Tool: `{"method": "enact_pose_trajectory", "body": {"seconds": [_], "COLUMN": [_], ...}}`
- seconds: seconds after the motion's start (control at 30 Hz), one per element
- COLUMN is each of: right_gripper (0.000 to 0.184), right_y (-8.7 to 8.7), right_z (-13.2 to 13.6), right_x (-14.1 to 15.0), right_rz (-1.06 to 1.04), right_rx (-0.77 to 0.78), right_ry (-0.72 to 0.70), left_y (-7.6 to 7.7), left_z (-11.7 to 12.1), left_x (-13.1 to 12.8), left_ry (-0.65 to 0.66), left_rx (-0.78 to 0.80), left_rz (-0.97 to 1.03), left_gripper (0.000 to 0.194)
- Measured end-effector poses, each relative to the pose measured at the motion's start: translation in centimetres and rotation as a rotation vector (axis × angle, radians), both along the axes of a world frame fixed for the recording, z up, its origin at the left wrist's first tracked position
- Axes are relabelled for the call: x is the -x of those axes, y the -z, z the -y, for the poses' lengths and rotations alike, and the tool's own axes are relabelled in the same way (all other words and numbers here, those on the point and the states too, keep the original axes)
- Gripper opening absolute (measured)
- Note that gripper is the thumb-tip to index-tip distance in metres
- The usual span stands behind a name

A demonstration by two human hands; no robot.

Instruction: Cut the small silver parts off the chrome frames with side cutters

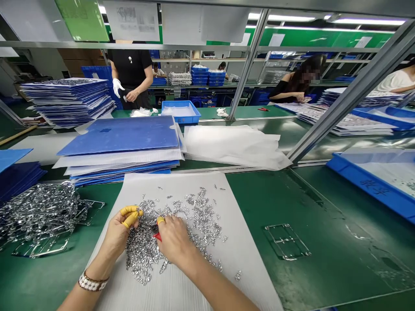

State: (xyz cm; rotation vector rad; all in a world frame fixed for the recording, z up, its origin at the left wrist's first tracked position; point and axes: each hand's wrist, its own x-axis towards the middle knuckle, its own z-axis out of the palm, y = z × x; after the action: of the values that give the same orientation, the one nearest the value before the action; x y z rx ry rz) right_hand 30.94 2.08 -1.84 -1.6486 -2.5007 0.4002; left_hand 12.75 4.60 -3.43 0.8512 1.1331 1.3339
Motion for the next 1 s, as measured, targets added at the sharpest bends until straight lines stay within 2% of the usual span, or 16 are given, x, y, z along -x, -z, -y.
{"method": "enact_pose_trajectory", "body": {"seconds": [0.17,0.37,0.5,0.67,1.0], "right_gripper": [0.030,0.032,0.030,0.019,0.024], "right_y": [-0.9,-0.7,-0.6,-1.1,0.2], "right_z": [0.9,1.2,0.2,-1.0,0.2], "right_x": [-0.2,-0.2,-0.9,-2.1,-0.8], "right_rz": [0.052,0.110,-0.060,-0.221,0.009], "right_rx": [0.038,0.084,0.095,0.102,0.003], "right_ry": [-0.001,0.009,0.037,0.182,-0.027], "left_y": [0.3,0.5,0.4,0.3,-0.3], "left_z": [-0.2,-0.4,-0.3,0.0,0.4], "left_x": [0.2,0.2,0.2,-0.2,-0.5], "left_ry": [-0.021,-0.023,-0.027,0.002,-0.002], "left_rx": [0.004,0.005,0.006,0.003,-0.011], "left_rz": [-0.004,-0.016,-0.020,-0.066,-0.118], "left_gripper": [0.030,0.029,0.028,0.028,0.030]}}
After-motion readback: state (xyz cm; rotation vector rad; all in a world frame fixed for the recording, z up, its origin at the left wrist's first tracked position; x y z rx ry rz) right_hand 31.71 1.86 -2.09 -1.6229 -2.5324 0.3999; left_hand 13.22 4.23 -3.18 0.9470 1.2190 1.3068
